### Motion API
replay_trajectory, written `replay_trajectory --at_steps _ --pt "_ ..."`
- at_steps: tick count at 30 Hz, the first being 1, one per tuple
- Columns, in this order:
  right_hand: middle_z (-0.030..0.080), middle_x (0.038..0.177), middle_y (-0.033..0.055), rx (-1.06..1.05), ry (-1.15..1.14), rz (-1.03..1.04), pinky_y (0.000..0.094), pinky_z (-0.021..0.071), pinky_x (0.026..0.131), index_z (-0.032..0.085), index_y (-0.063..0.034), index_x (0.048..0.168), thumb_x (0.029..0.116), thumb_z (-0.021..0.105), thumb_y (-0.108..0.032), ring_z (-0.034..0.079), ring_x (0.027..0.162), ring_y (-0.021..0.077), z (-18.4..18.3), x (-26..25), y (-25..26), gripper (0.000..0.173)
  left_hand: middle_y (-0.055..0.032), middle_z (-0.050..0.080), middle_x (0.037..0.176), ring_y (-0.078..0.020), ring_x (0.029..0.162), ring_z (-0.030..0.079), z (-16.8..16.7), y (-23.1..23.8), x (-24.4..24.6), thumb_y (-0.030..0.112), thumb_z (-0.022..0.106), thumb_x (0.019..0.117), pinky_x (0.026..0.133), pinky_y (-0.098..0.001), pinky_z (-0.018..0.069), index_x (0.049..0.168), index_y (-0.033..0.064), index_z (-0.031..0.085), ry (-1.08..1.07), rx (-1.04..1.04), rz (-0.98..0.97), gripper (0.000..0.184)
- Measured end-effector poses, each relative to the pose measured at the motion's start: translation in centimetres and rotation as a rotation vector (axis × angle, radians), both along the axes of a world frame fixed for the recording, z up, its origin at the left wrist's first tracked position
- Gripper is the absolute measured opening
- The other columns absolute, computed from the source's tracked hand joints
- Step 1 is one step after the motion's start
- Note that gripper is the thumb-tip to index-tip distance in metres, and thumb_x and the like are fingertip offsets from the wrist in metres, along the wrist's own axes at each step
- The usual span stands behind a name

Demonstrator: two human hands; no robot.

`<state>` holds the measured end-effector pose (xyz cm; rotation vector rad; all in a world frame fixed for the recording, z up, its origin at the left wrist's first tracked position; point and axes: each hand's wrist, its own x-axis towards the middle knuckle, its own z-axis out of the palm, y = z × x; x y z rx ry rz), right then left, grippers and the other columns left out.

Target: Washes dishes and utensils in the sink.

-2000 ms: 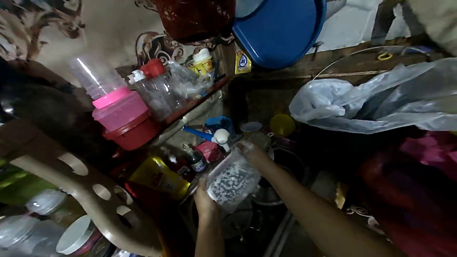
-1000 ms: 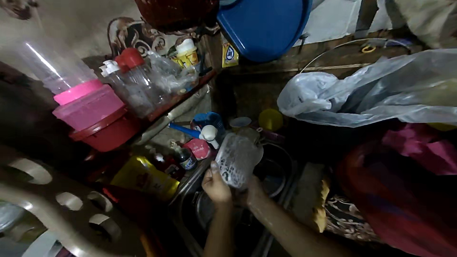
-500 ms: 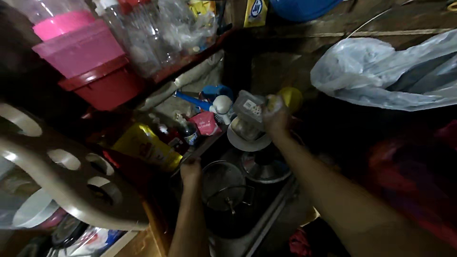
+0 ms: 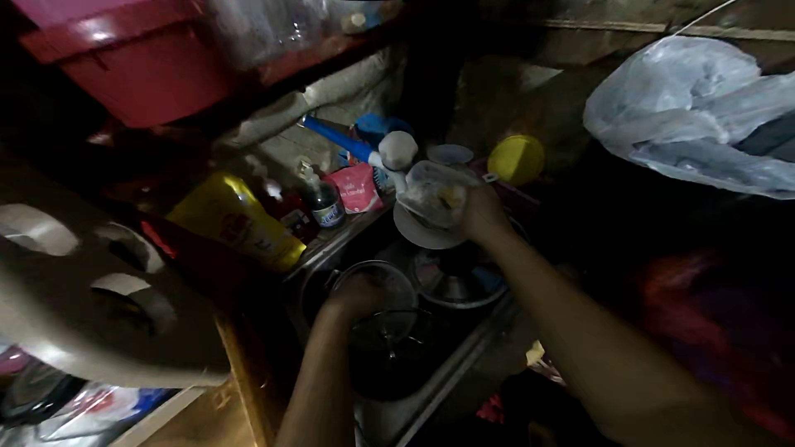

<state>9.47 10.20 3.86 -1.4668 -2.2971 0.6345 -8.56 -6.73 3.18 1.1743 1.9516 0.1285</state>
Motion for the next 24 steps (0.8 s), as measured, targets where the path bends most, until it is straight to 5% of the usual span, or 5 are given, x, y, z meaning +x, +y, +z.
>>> replay_trajectory --at_steps 4,9,14,20,24 --pt "0.063 0.131 0.0267 0.049 0.242 -0.093 0.059 0.0462 0.107 0.058 -0.0001 0.138 0.1022 0.062 -0.016 0.061 0.124 0.0412 0.8 2.2 0.2 0.04 -0.0185 0.068 0.12 -0.0349 0.113 0.064 -1.1 -0.4 1.0 0.042 0.077 0.0907 0.099 -0.0602 0.0486 0.124 0.0065 0.069 0.044 -0.117 -0.125 0.049" --pt "0.064 0.13 0.0255 -0.013 0.312 -0.172 0.0587 0.0461 0.106 0.059 0.0021 0.135 0.1029 0.063 -0.021 0.062 0.123 0.0388 -0.2 4.4 -0.7 0.039 -0.0195 0.068 0.115 -0.0344 0.107 0.065 -2.5 -1.2 1.1 0.031 0.072 0.0959 0.094 -0.0589 0.0498 0.12 0.0041 0.068 0.071 -0.172 -0.187 0.036" --pt "0.065 0.129 0.0255 -0.092 0.294 -0.138 0.0627 0.0457 0.105 0.062 0.0003 0.133 0.1025 0.064 -0.023 0.062 0.122 0.0413 -2.3 5.8 -1.3 0.039 -0.0149 0.069 0.107 -0.0273 0.096 0.066 1.1 -1.6 1.5 0.034 0.069 0.0984 0.09 -0.0523 0.0524 0.117 0.0062 0.07 0.023 -0.155 -0.177 0.034" --pt "0.066 0.125 0.0211 -0.282 0.569 -0.197 0.0511 0.0527 0.099 0.061 -0.0005 0.134 0.1022 0.065 -0.02 0.066 0.112 0.0295 -3.8 6.1 -2.7 0.037 -0.0057 0.066 0.078 -0.0145 0.066 0.06 5.9 -3.6 0.2 0.026 0.064 0.1022 0.063 -0.0342 0.0528 0.096 0.0067 0.073 -0.101 0.232 -0.004 0.022" --pt "0.065 0.124 0.017 -0.404 0.797 -0.28 0.0457 0.0567 0.089 0.058 -0.0044 0.138 0.1062 0.057 -0.026 0.066 0.103 0.024 -3.3 4.0 -4.3 0.038 -0.0014 0.058 0.067 -0.0082 0.052 0.05 5.5 -4.7 0.3 0.021 0.061 0.1032 0.05 -0.0227 0.0455 0.103 0.0057 0.072 -0.38 0.495 0.302 0.018"
